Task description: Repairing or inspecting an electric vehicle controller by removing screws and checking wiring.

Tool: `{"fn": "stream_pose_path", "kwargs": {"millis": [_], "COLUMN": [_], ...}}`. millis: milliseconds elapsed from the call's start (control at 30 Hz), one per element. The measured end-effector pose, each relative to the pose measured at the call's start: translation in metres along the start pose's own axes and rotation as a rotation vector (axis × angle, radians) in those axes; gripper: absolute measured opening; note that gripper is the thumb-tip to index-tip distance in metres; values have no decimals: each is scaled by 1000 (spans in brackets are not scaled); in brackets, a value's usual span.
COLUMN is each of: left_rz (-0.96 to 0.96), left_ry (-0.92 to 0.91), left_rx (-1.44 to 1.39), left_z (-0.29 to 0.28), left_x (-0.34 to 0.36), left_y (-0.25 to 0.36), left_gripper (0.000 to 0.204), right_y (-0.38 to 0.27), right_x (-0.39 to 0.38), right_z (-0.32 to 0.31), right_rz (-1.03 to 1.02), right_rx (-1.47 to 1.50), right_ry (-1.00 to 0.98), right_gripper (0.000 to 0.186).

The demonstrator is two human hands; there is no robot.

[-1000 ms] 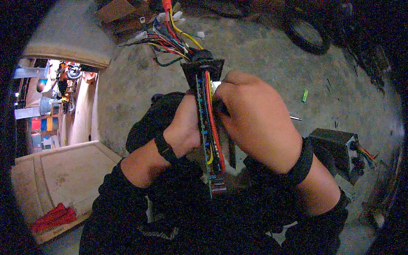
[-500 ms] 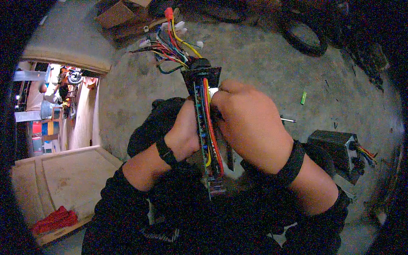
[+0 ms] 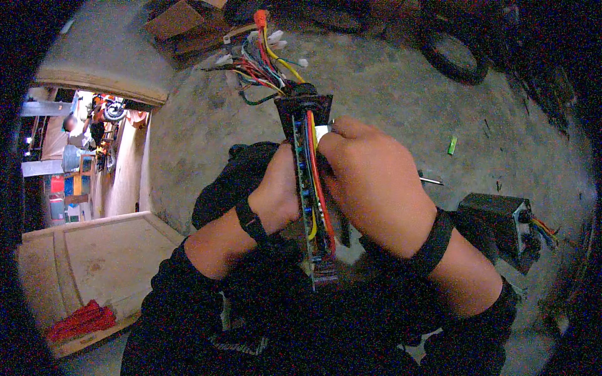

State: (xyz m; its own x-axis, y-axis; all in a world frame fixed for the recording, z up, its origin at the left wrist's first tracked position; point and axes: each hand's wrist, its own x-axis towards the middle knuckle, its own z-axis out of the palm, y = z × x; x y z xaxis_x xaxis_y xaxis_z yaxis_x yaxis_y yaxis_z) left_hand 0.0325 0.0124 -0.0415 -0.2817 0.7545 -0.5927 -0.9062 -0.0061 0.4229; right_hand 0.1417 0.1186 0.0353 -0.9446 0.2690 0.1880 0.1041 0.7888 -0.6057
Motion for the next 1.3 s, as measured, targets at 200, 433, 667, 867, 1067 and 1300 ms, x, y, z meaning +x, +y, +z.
{"fn": "stream_pose_path", "kwargs": {"millis": [200,433,667,867,1067,1300], "left_rz": [-23,17,-63,-180,-147,-73], "left_ry": [-44,-17,-136,-223,-237,-358], "left_rx": [-1,56,16,-13,74,66], "left_z": [-1,-10,-29,-37,-36,-1], "left_x": [-2,2,-14,-23,-18,-15], "left_y": [2,4,5,3,4,3], "left_gripper": [29,31,36,45,44,44], "right_y": [1,5,17,19,-13,6], "right_x": [-1,2,20,16,18,14], "right_z": [4,-9,-34,-22,-33,-20], "right_rz": [-58,-25,-77,-128,-293,-265], "right_rx": [-25,31,355,463,835,1004], "right_ry": [22,16,668,735,818,580], "right_gripper": [10,18,44,85,69,71]}}
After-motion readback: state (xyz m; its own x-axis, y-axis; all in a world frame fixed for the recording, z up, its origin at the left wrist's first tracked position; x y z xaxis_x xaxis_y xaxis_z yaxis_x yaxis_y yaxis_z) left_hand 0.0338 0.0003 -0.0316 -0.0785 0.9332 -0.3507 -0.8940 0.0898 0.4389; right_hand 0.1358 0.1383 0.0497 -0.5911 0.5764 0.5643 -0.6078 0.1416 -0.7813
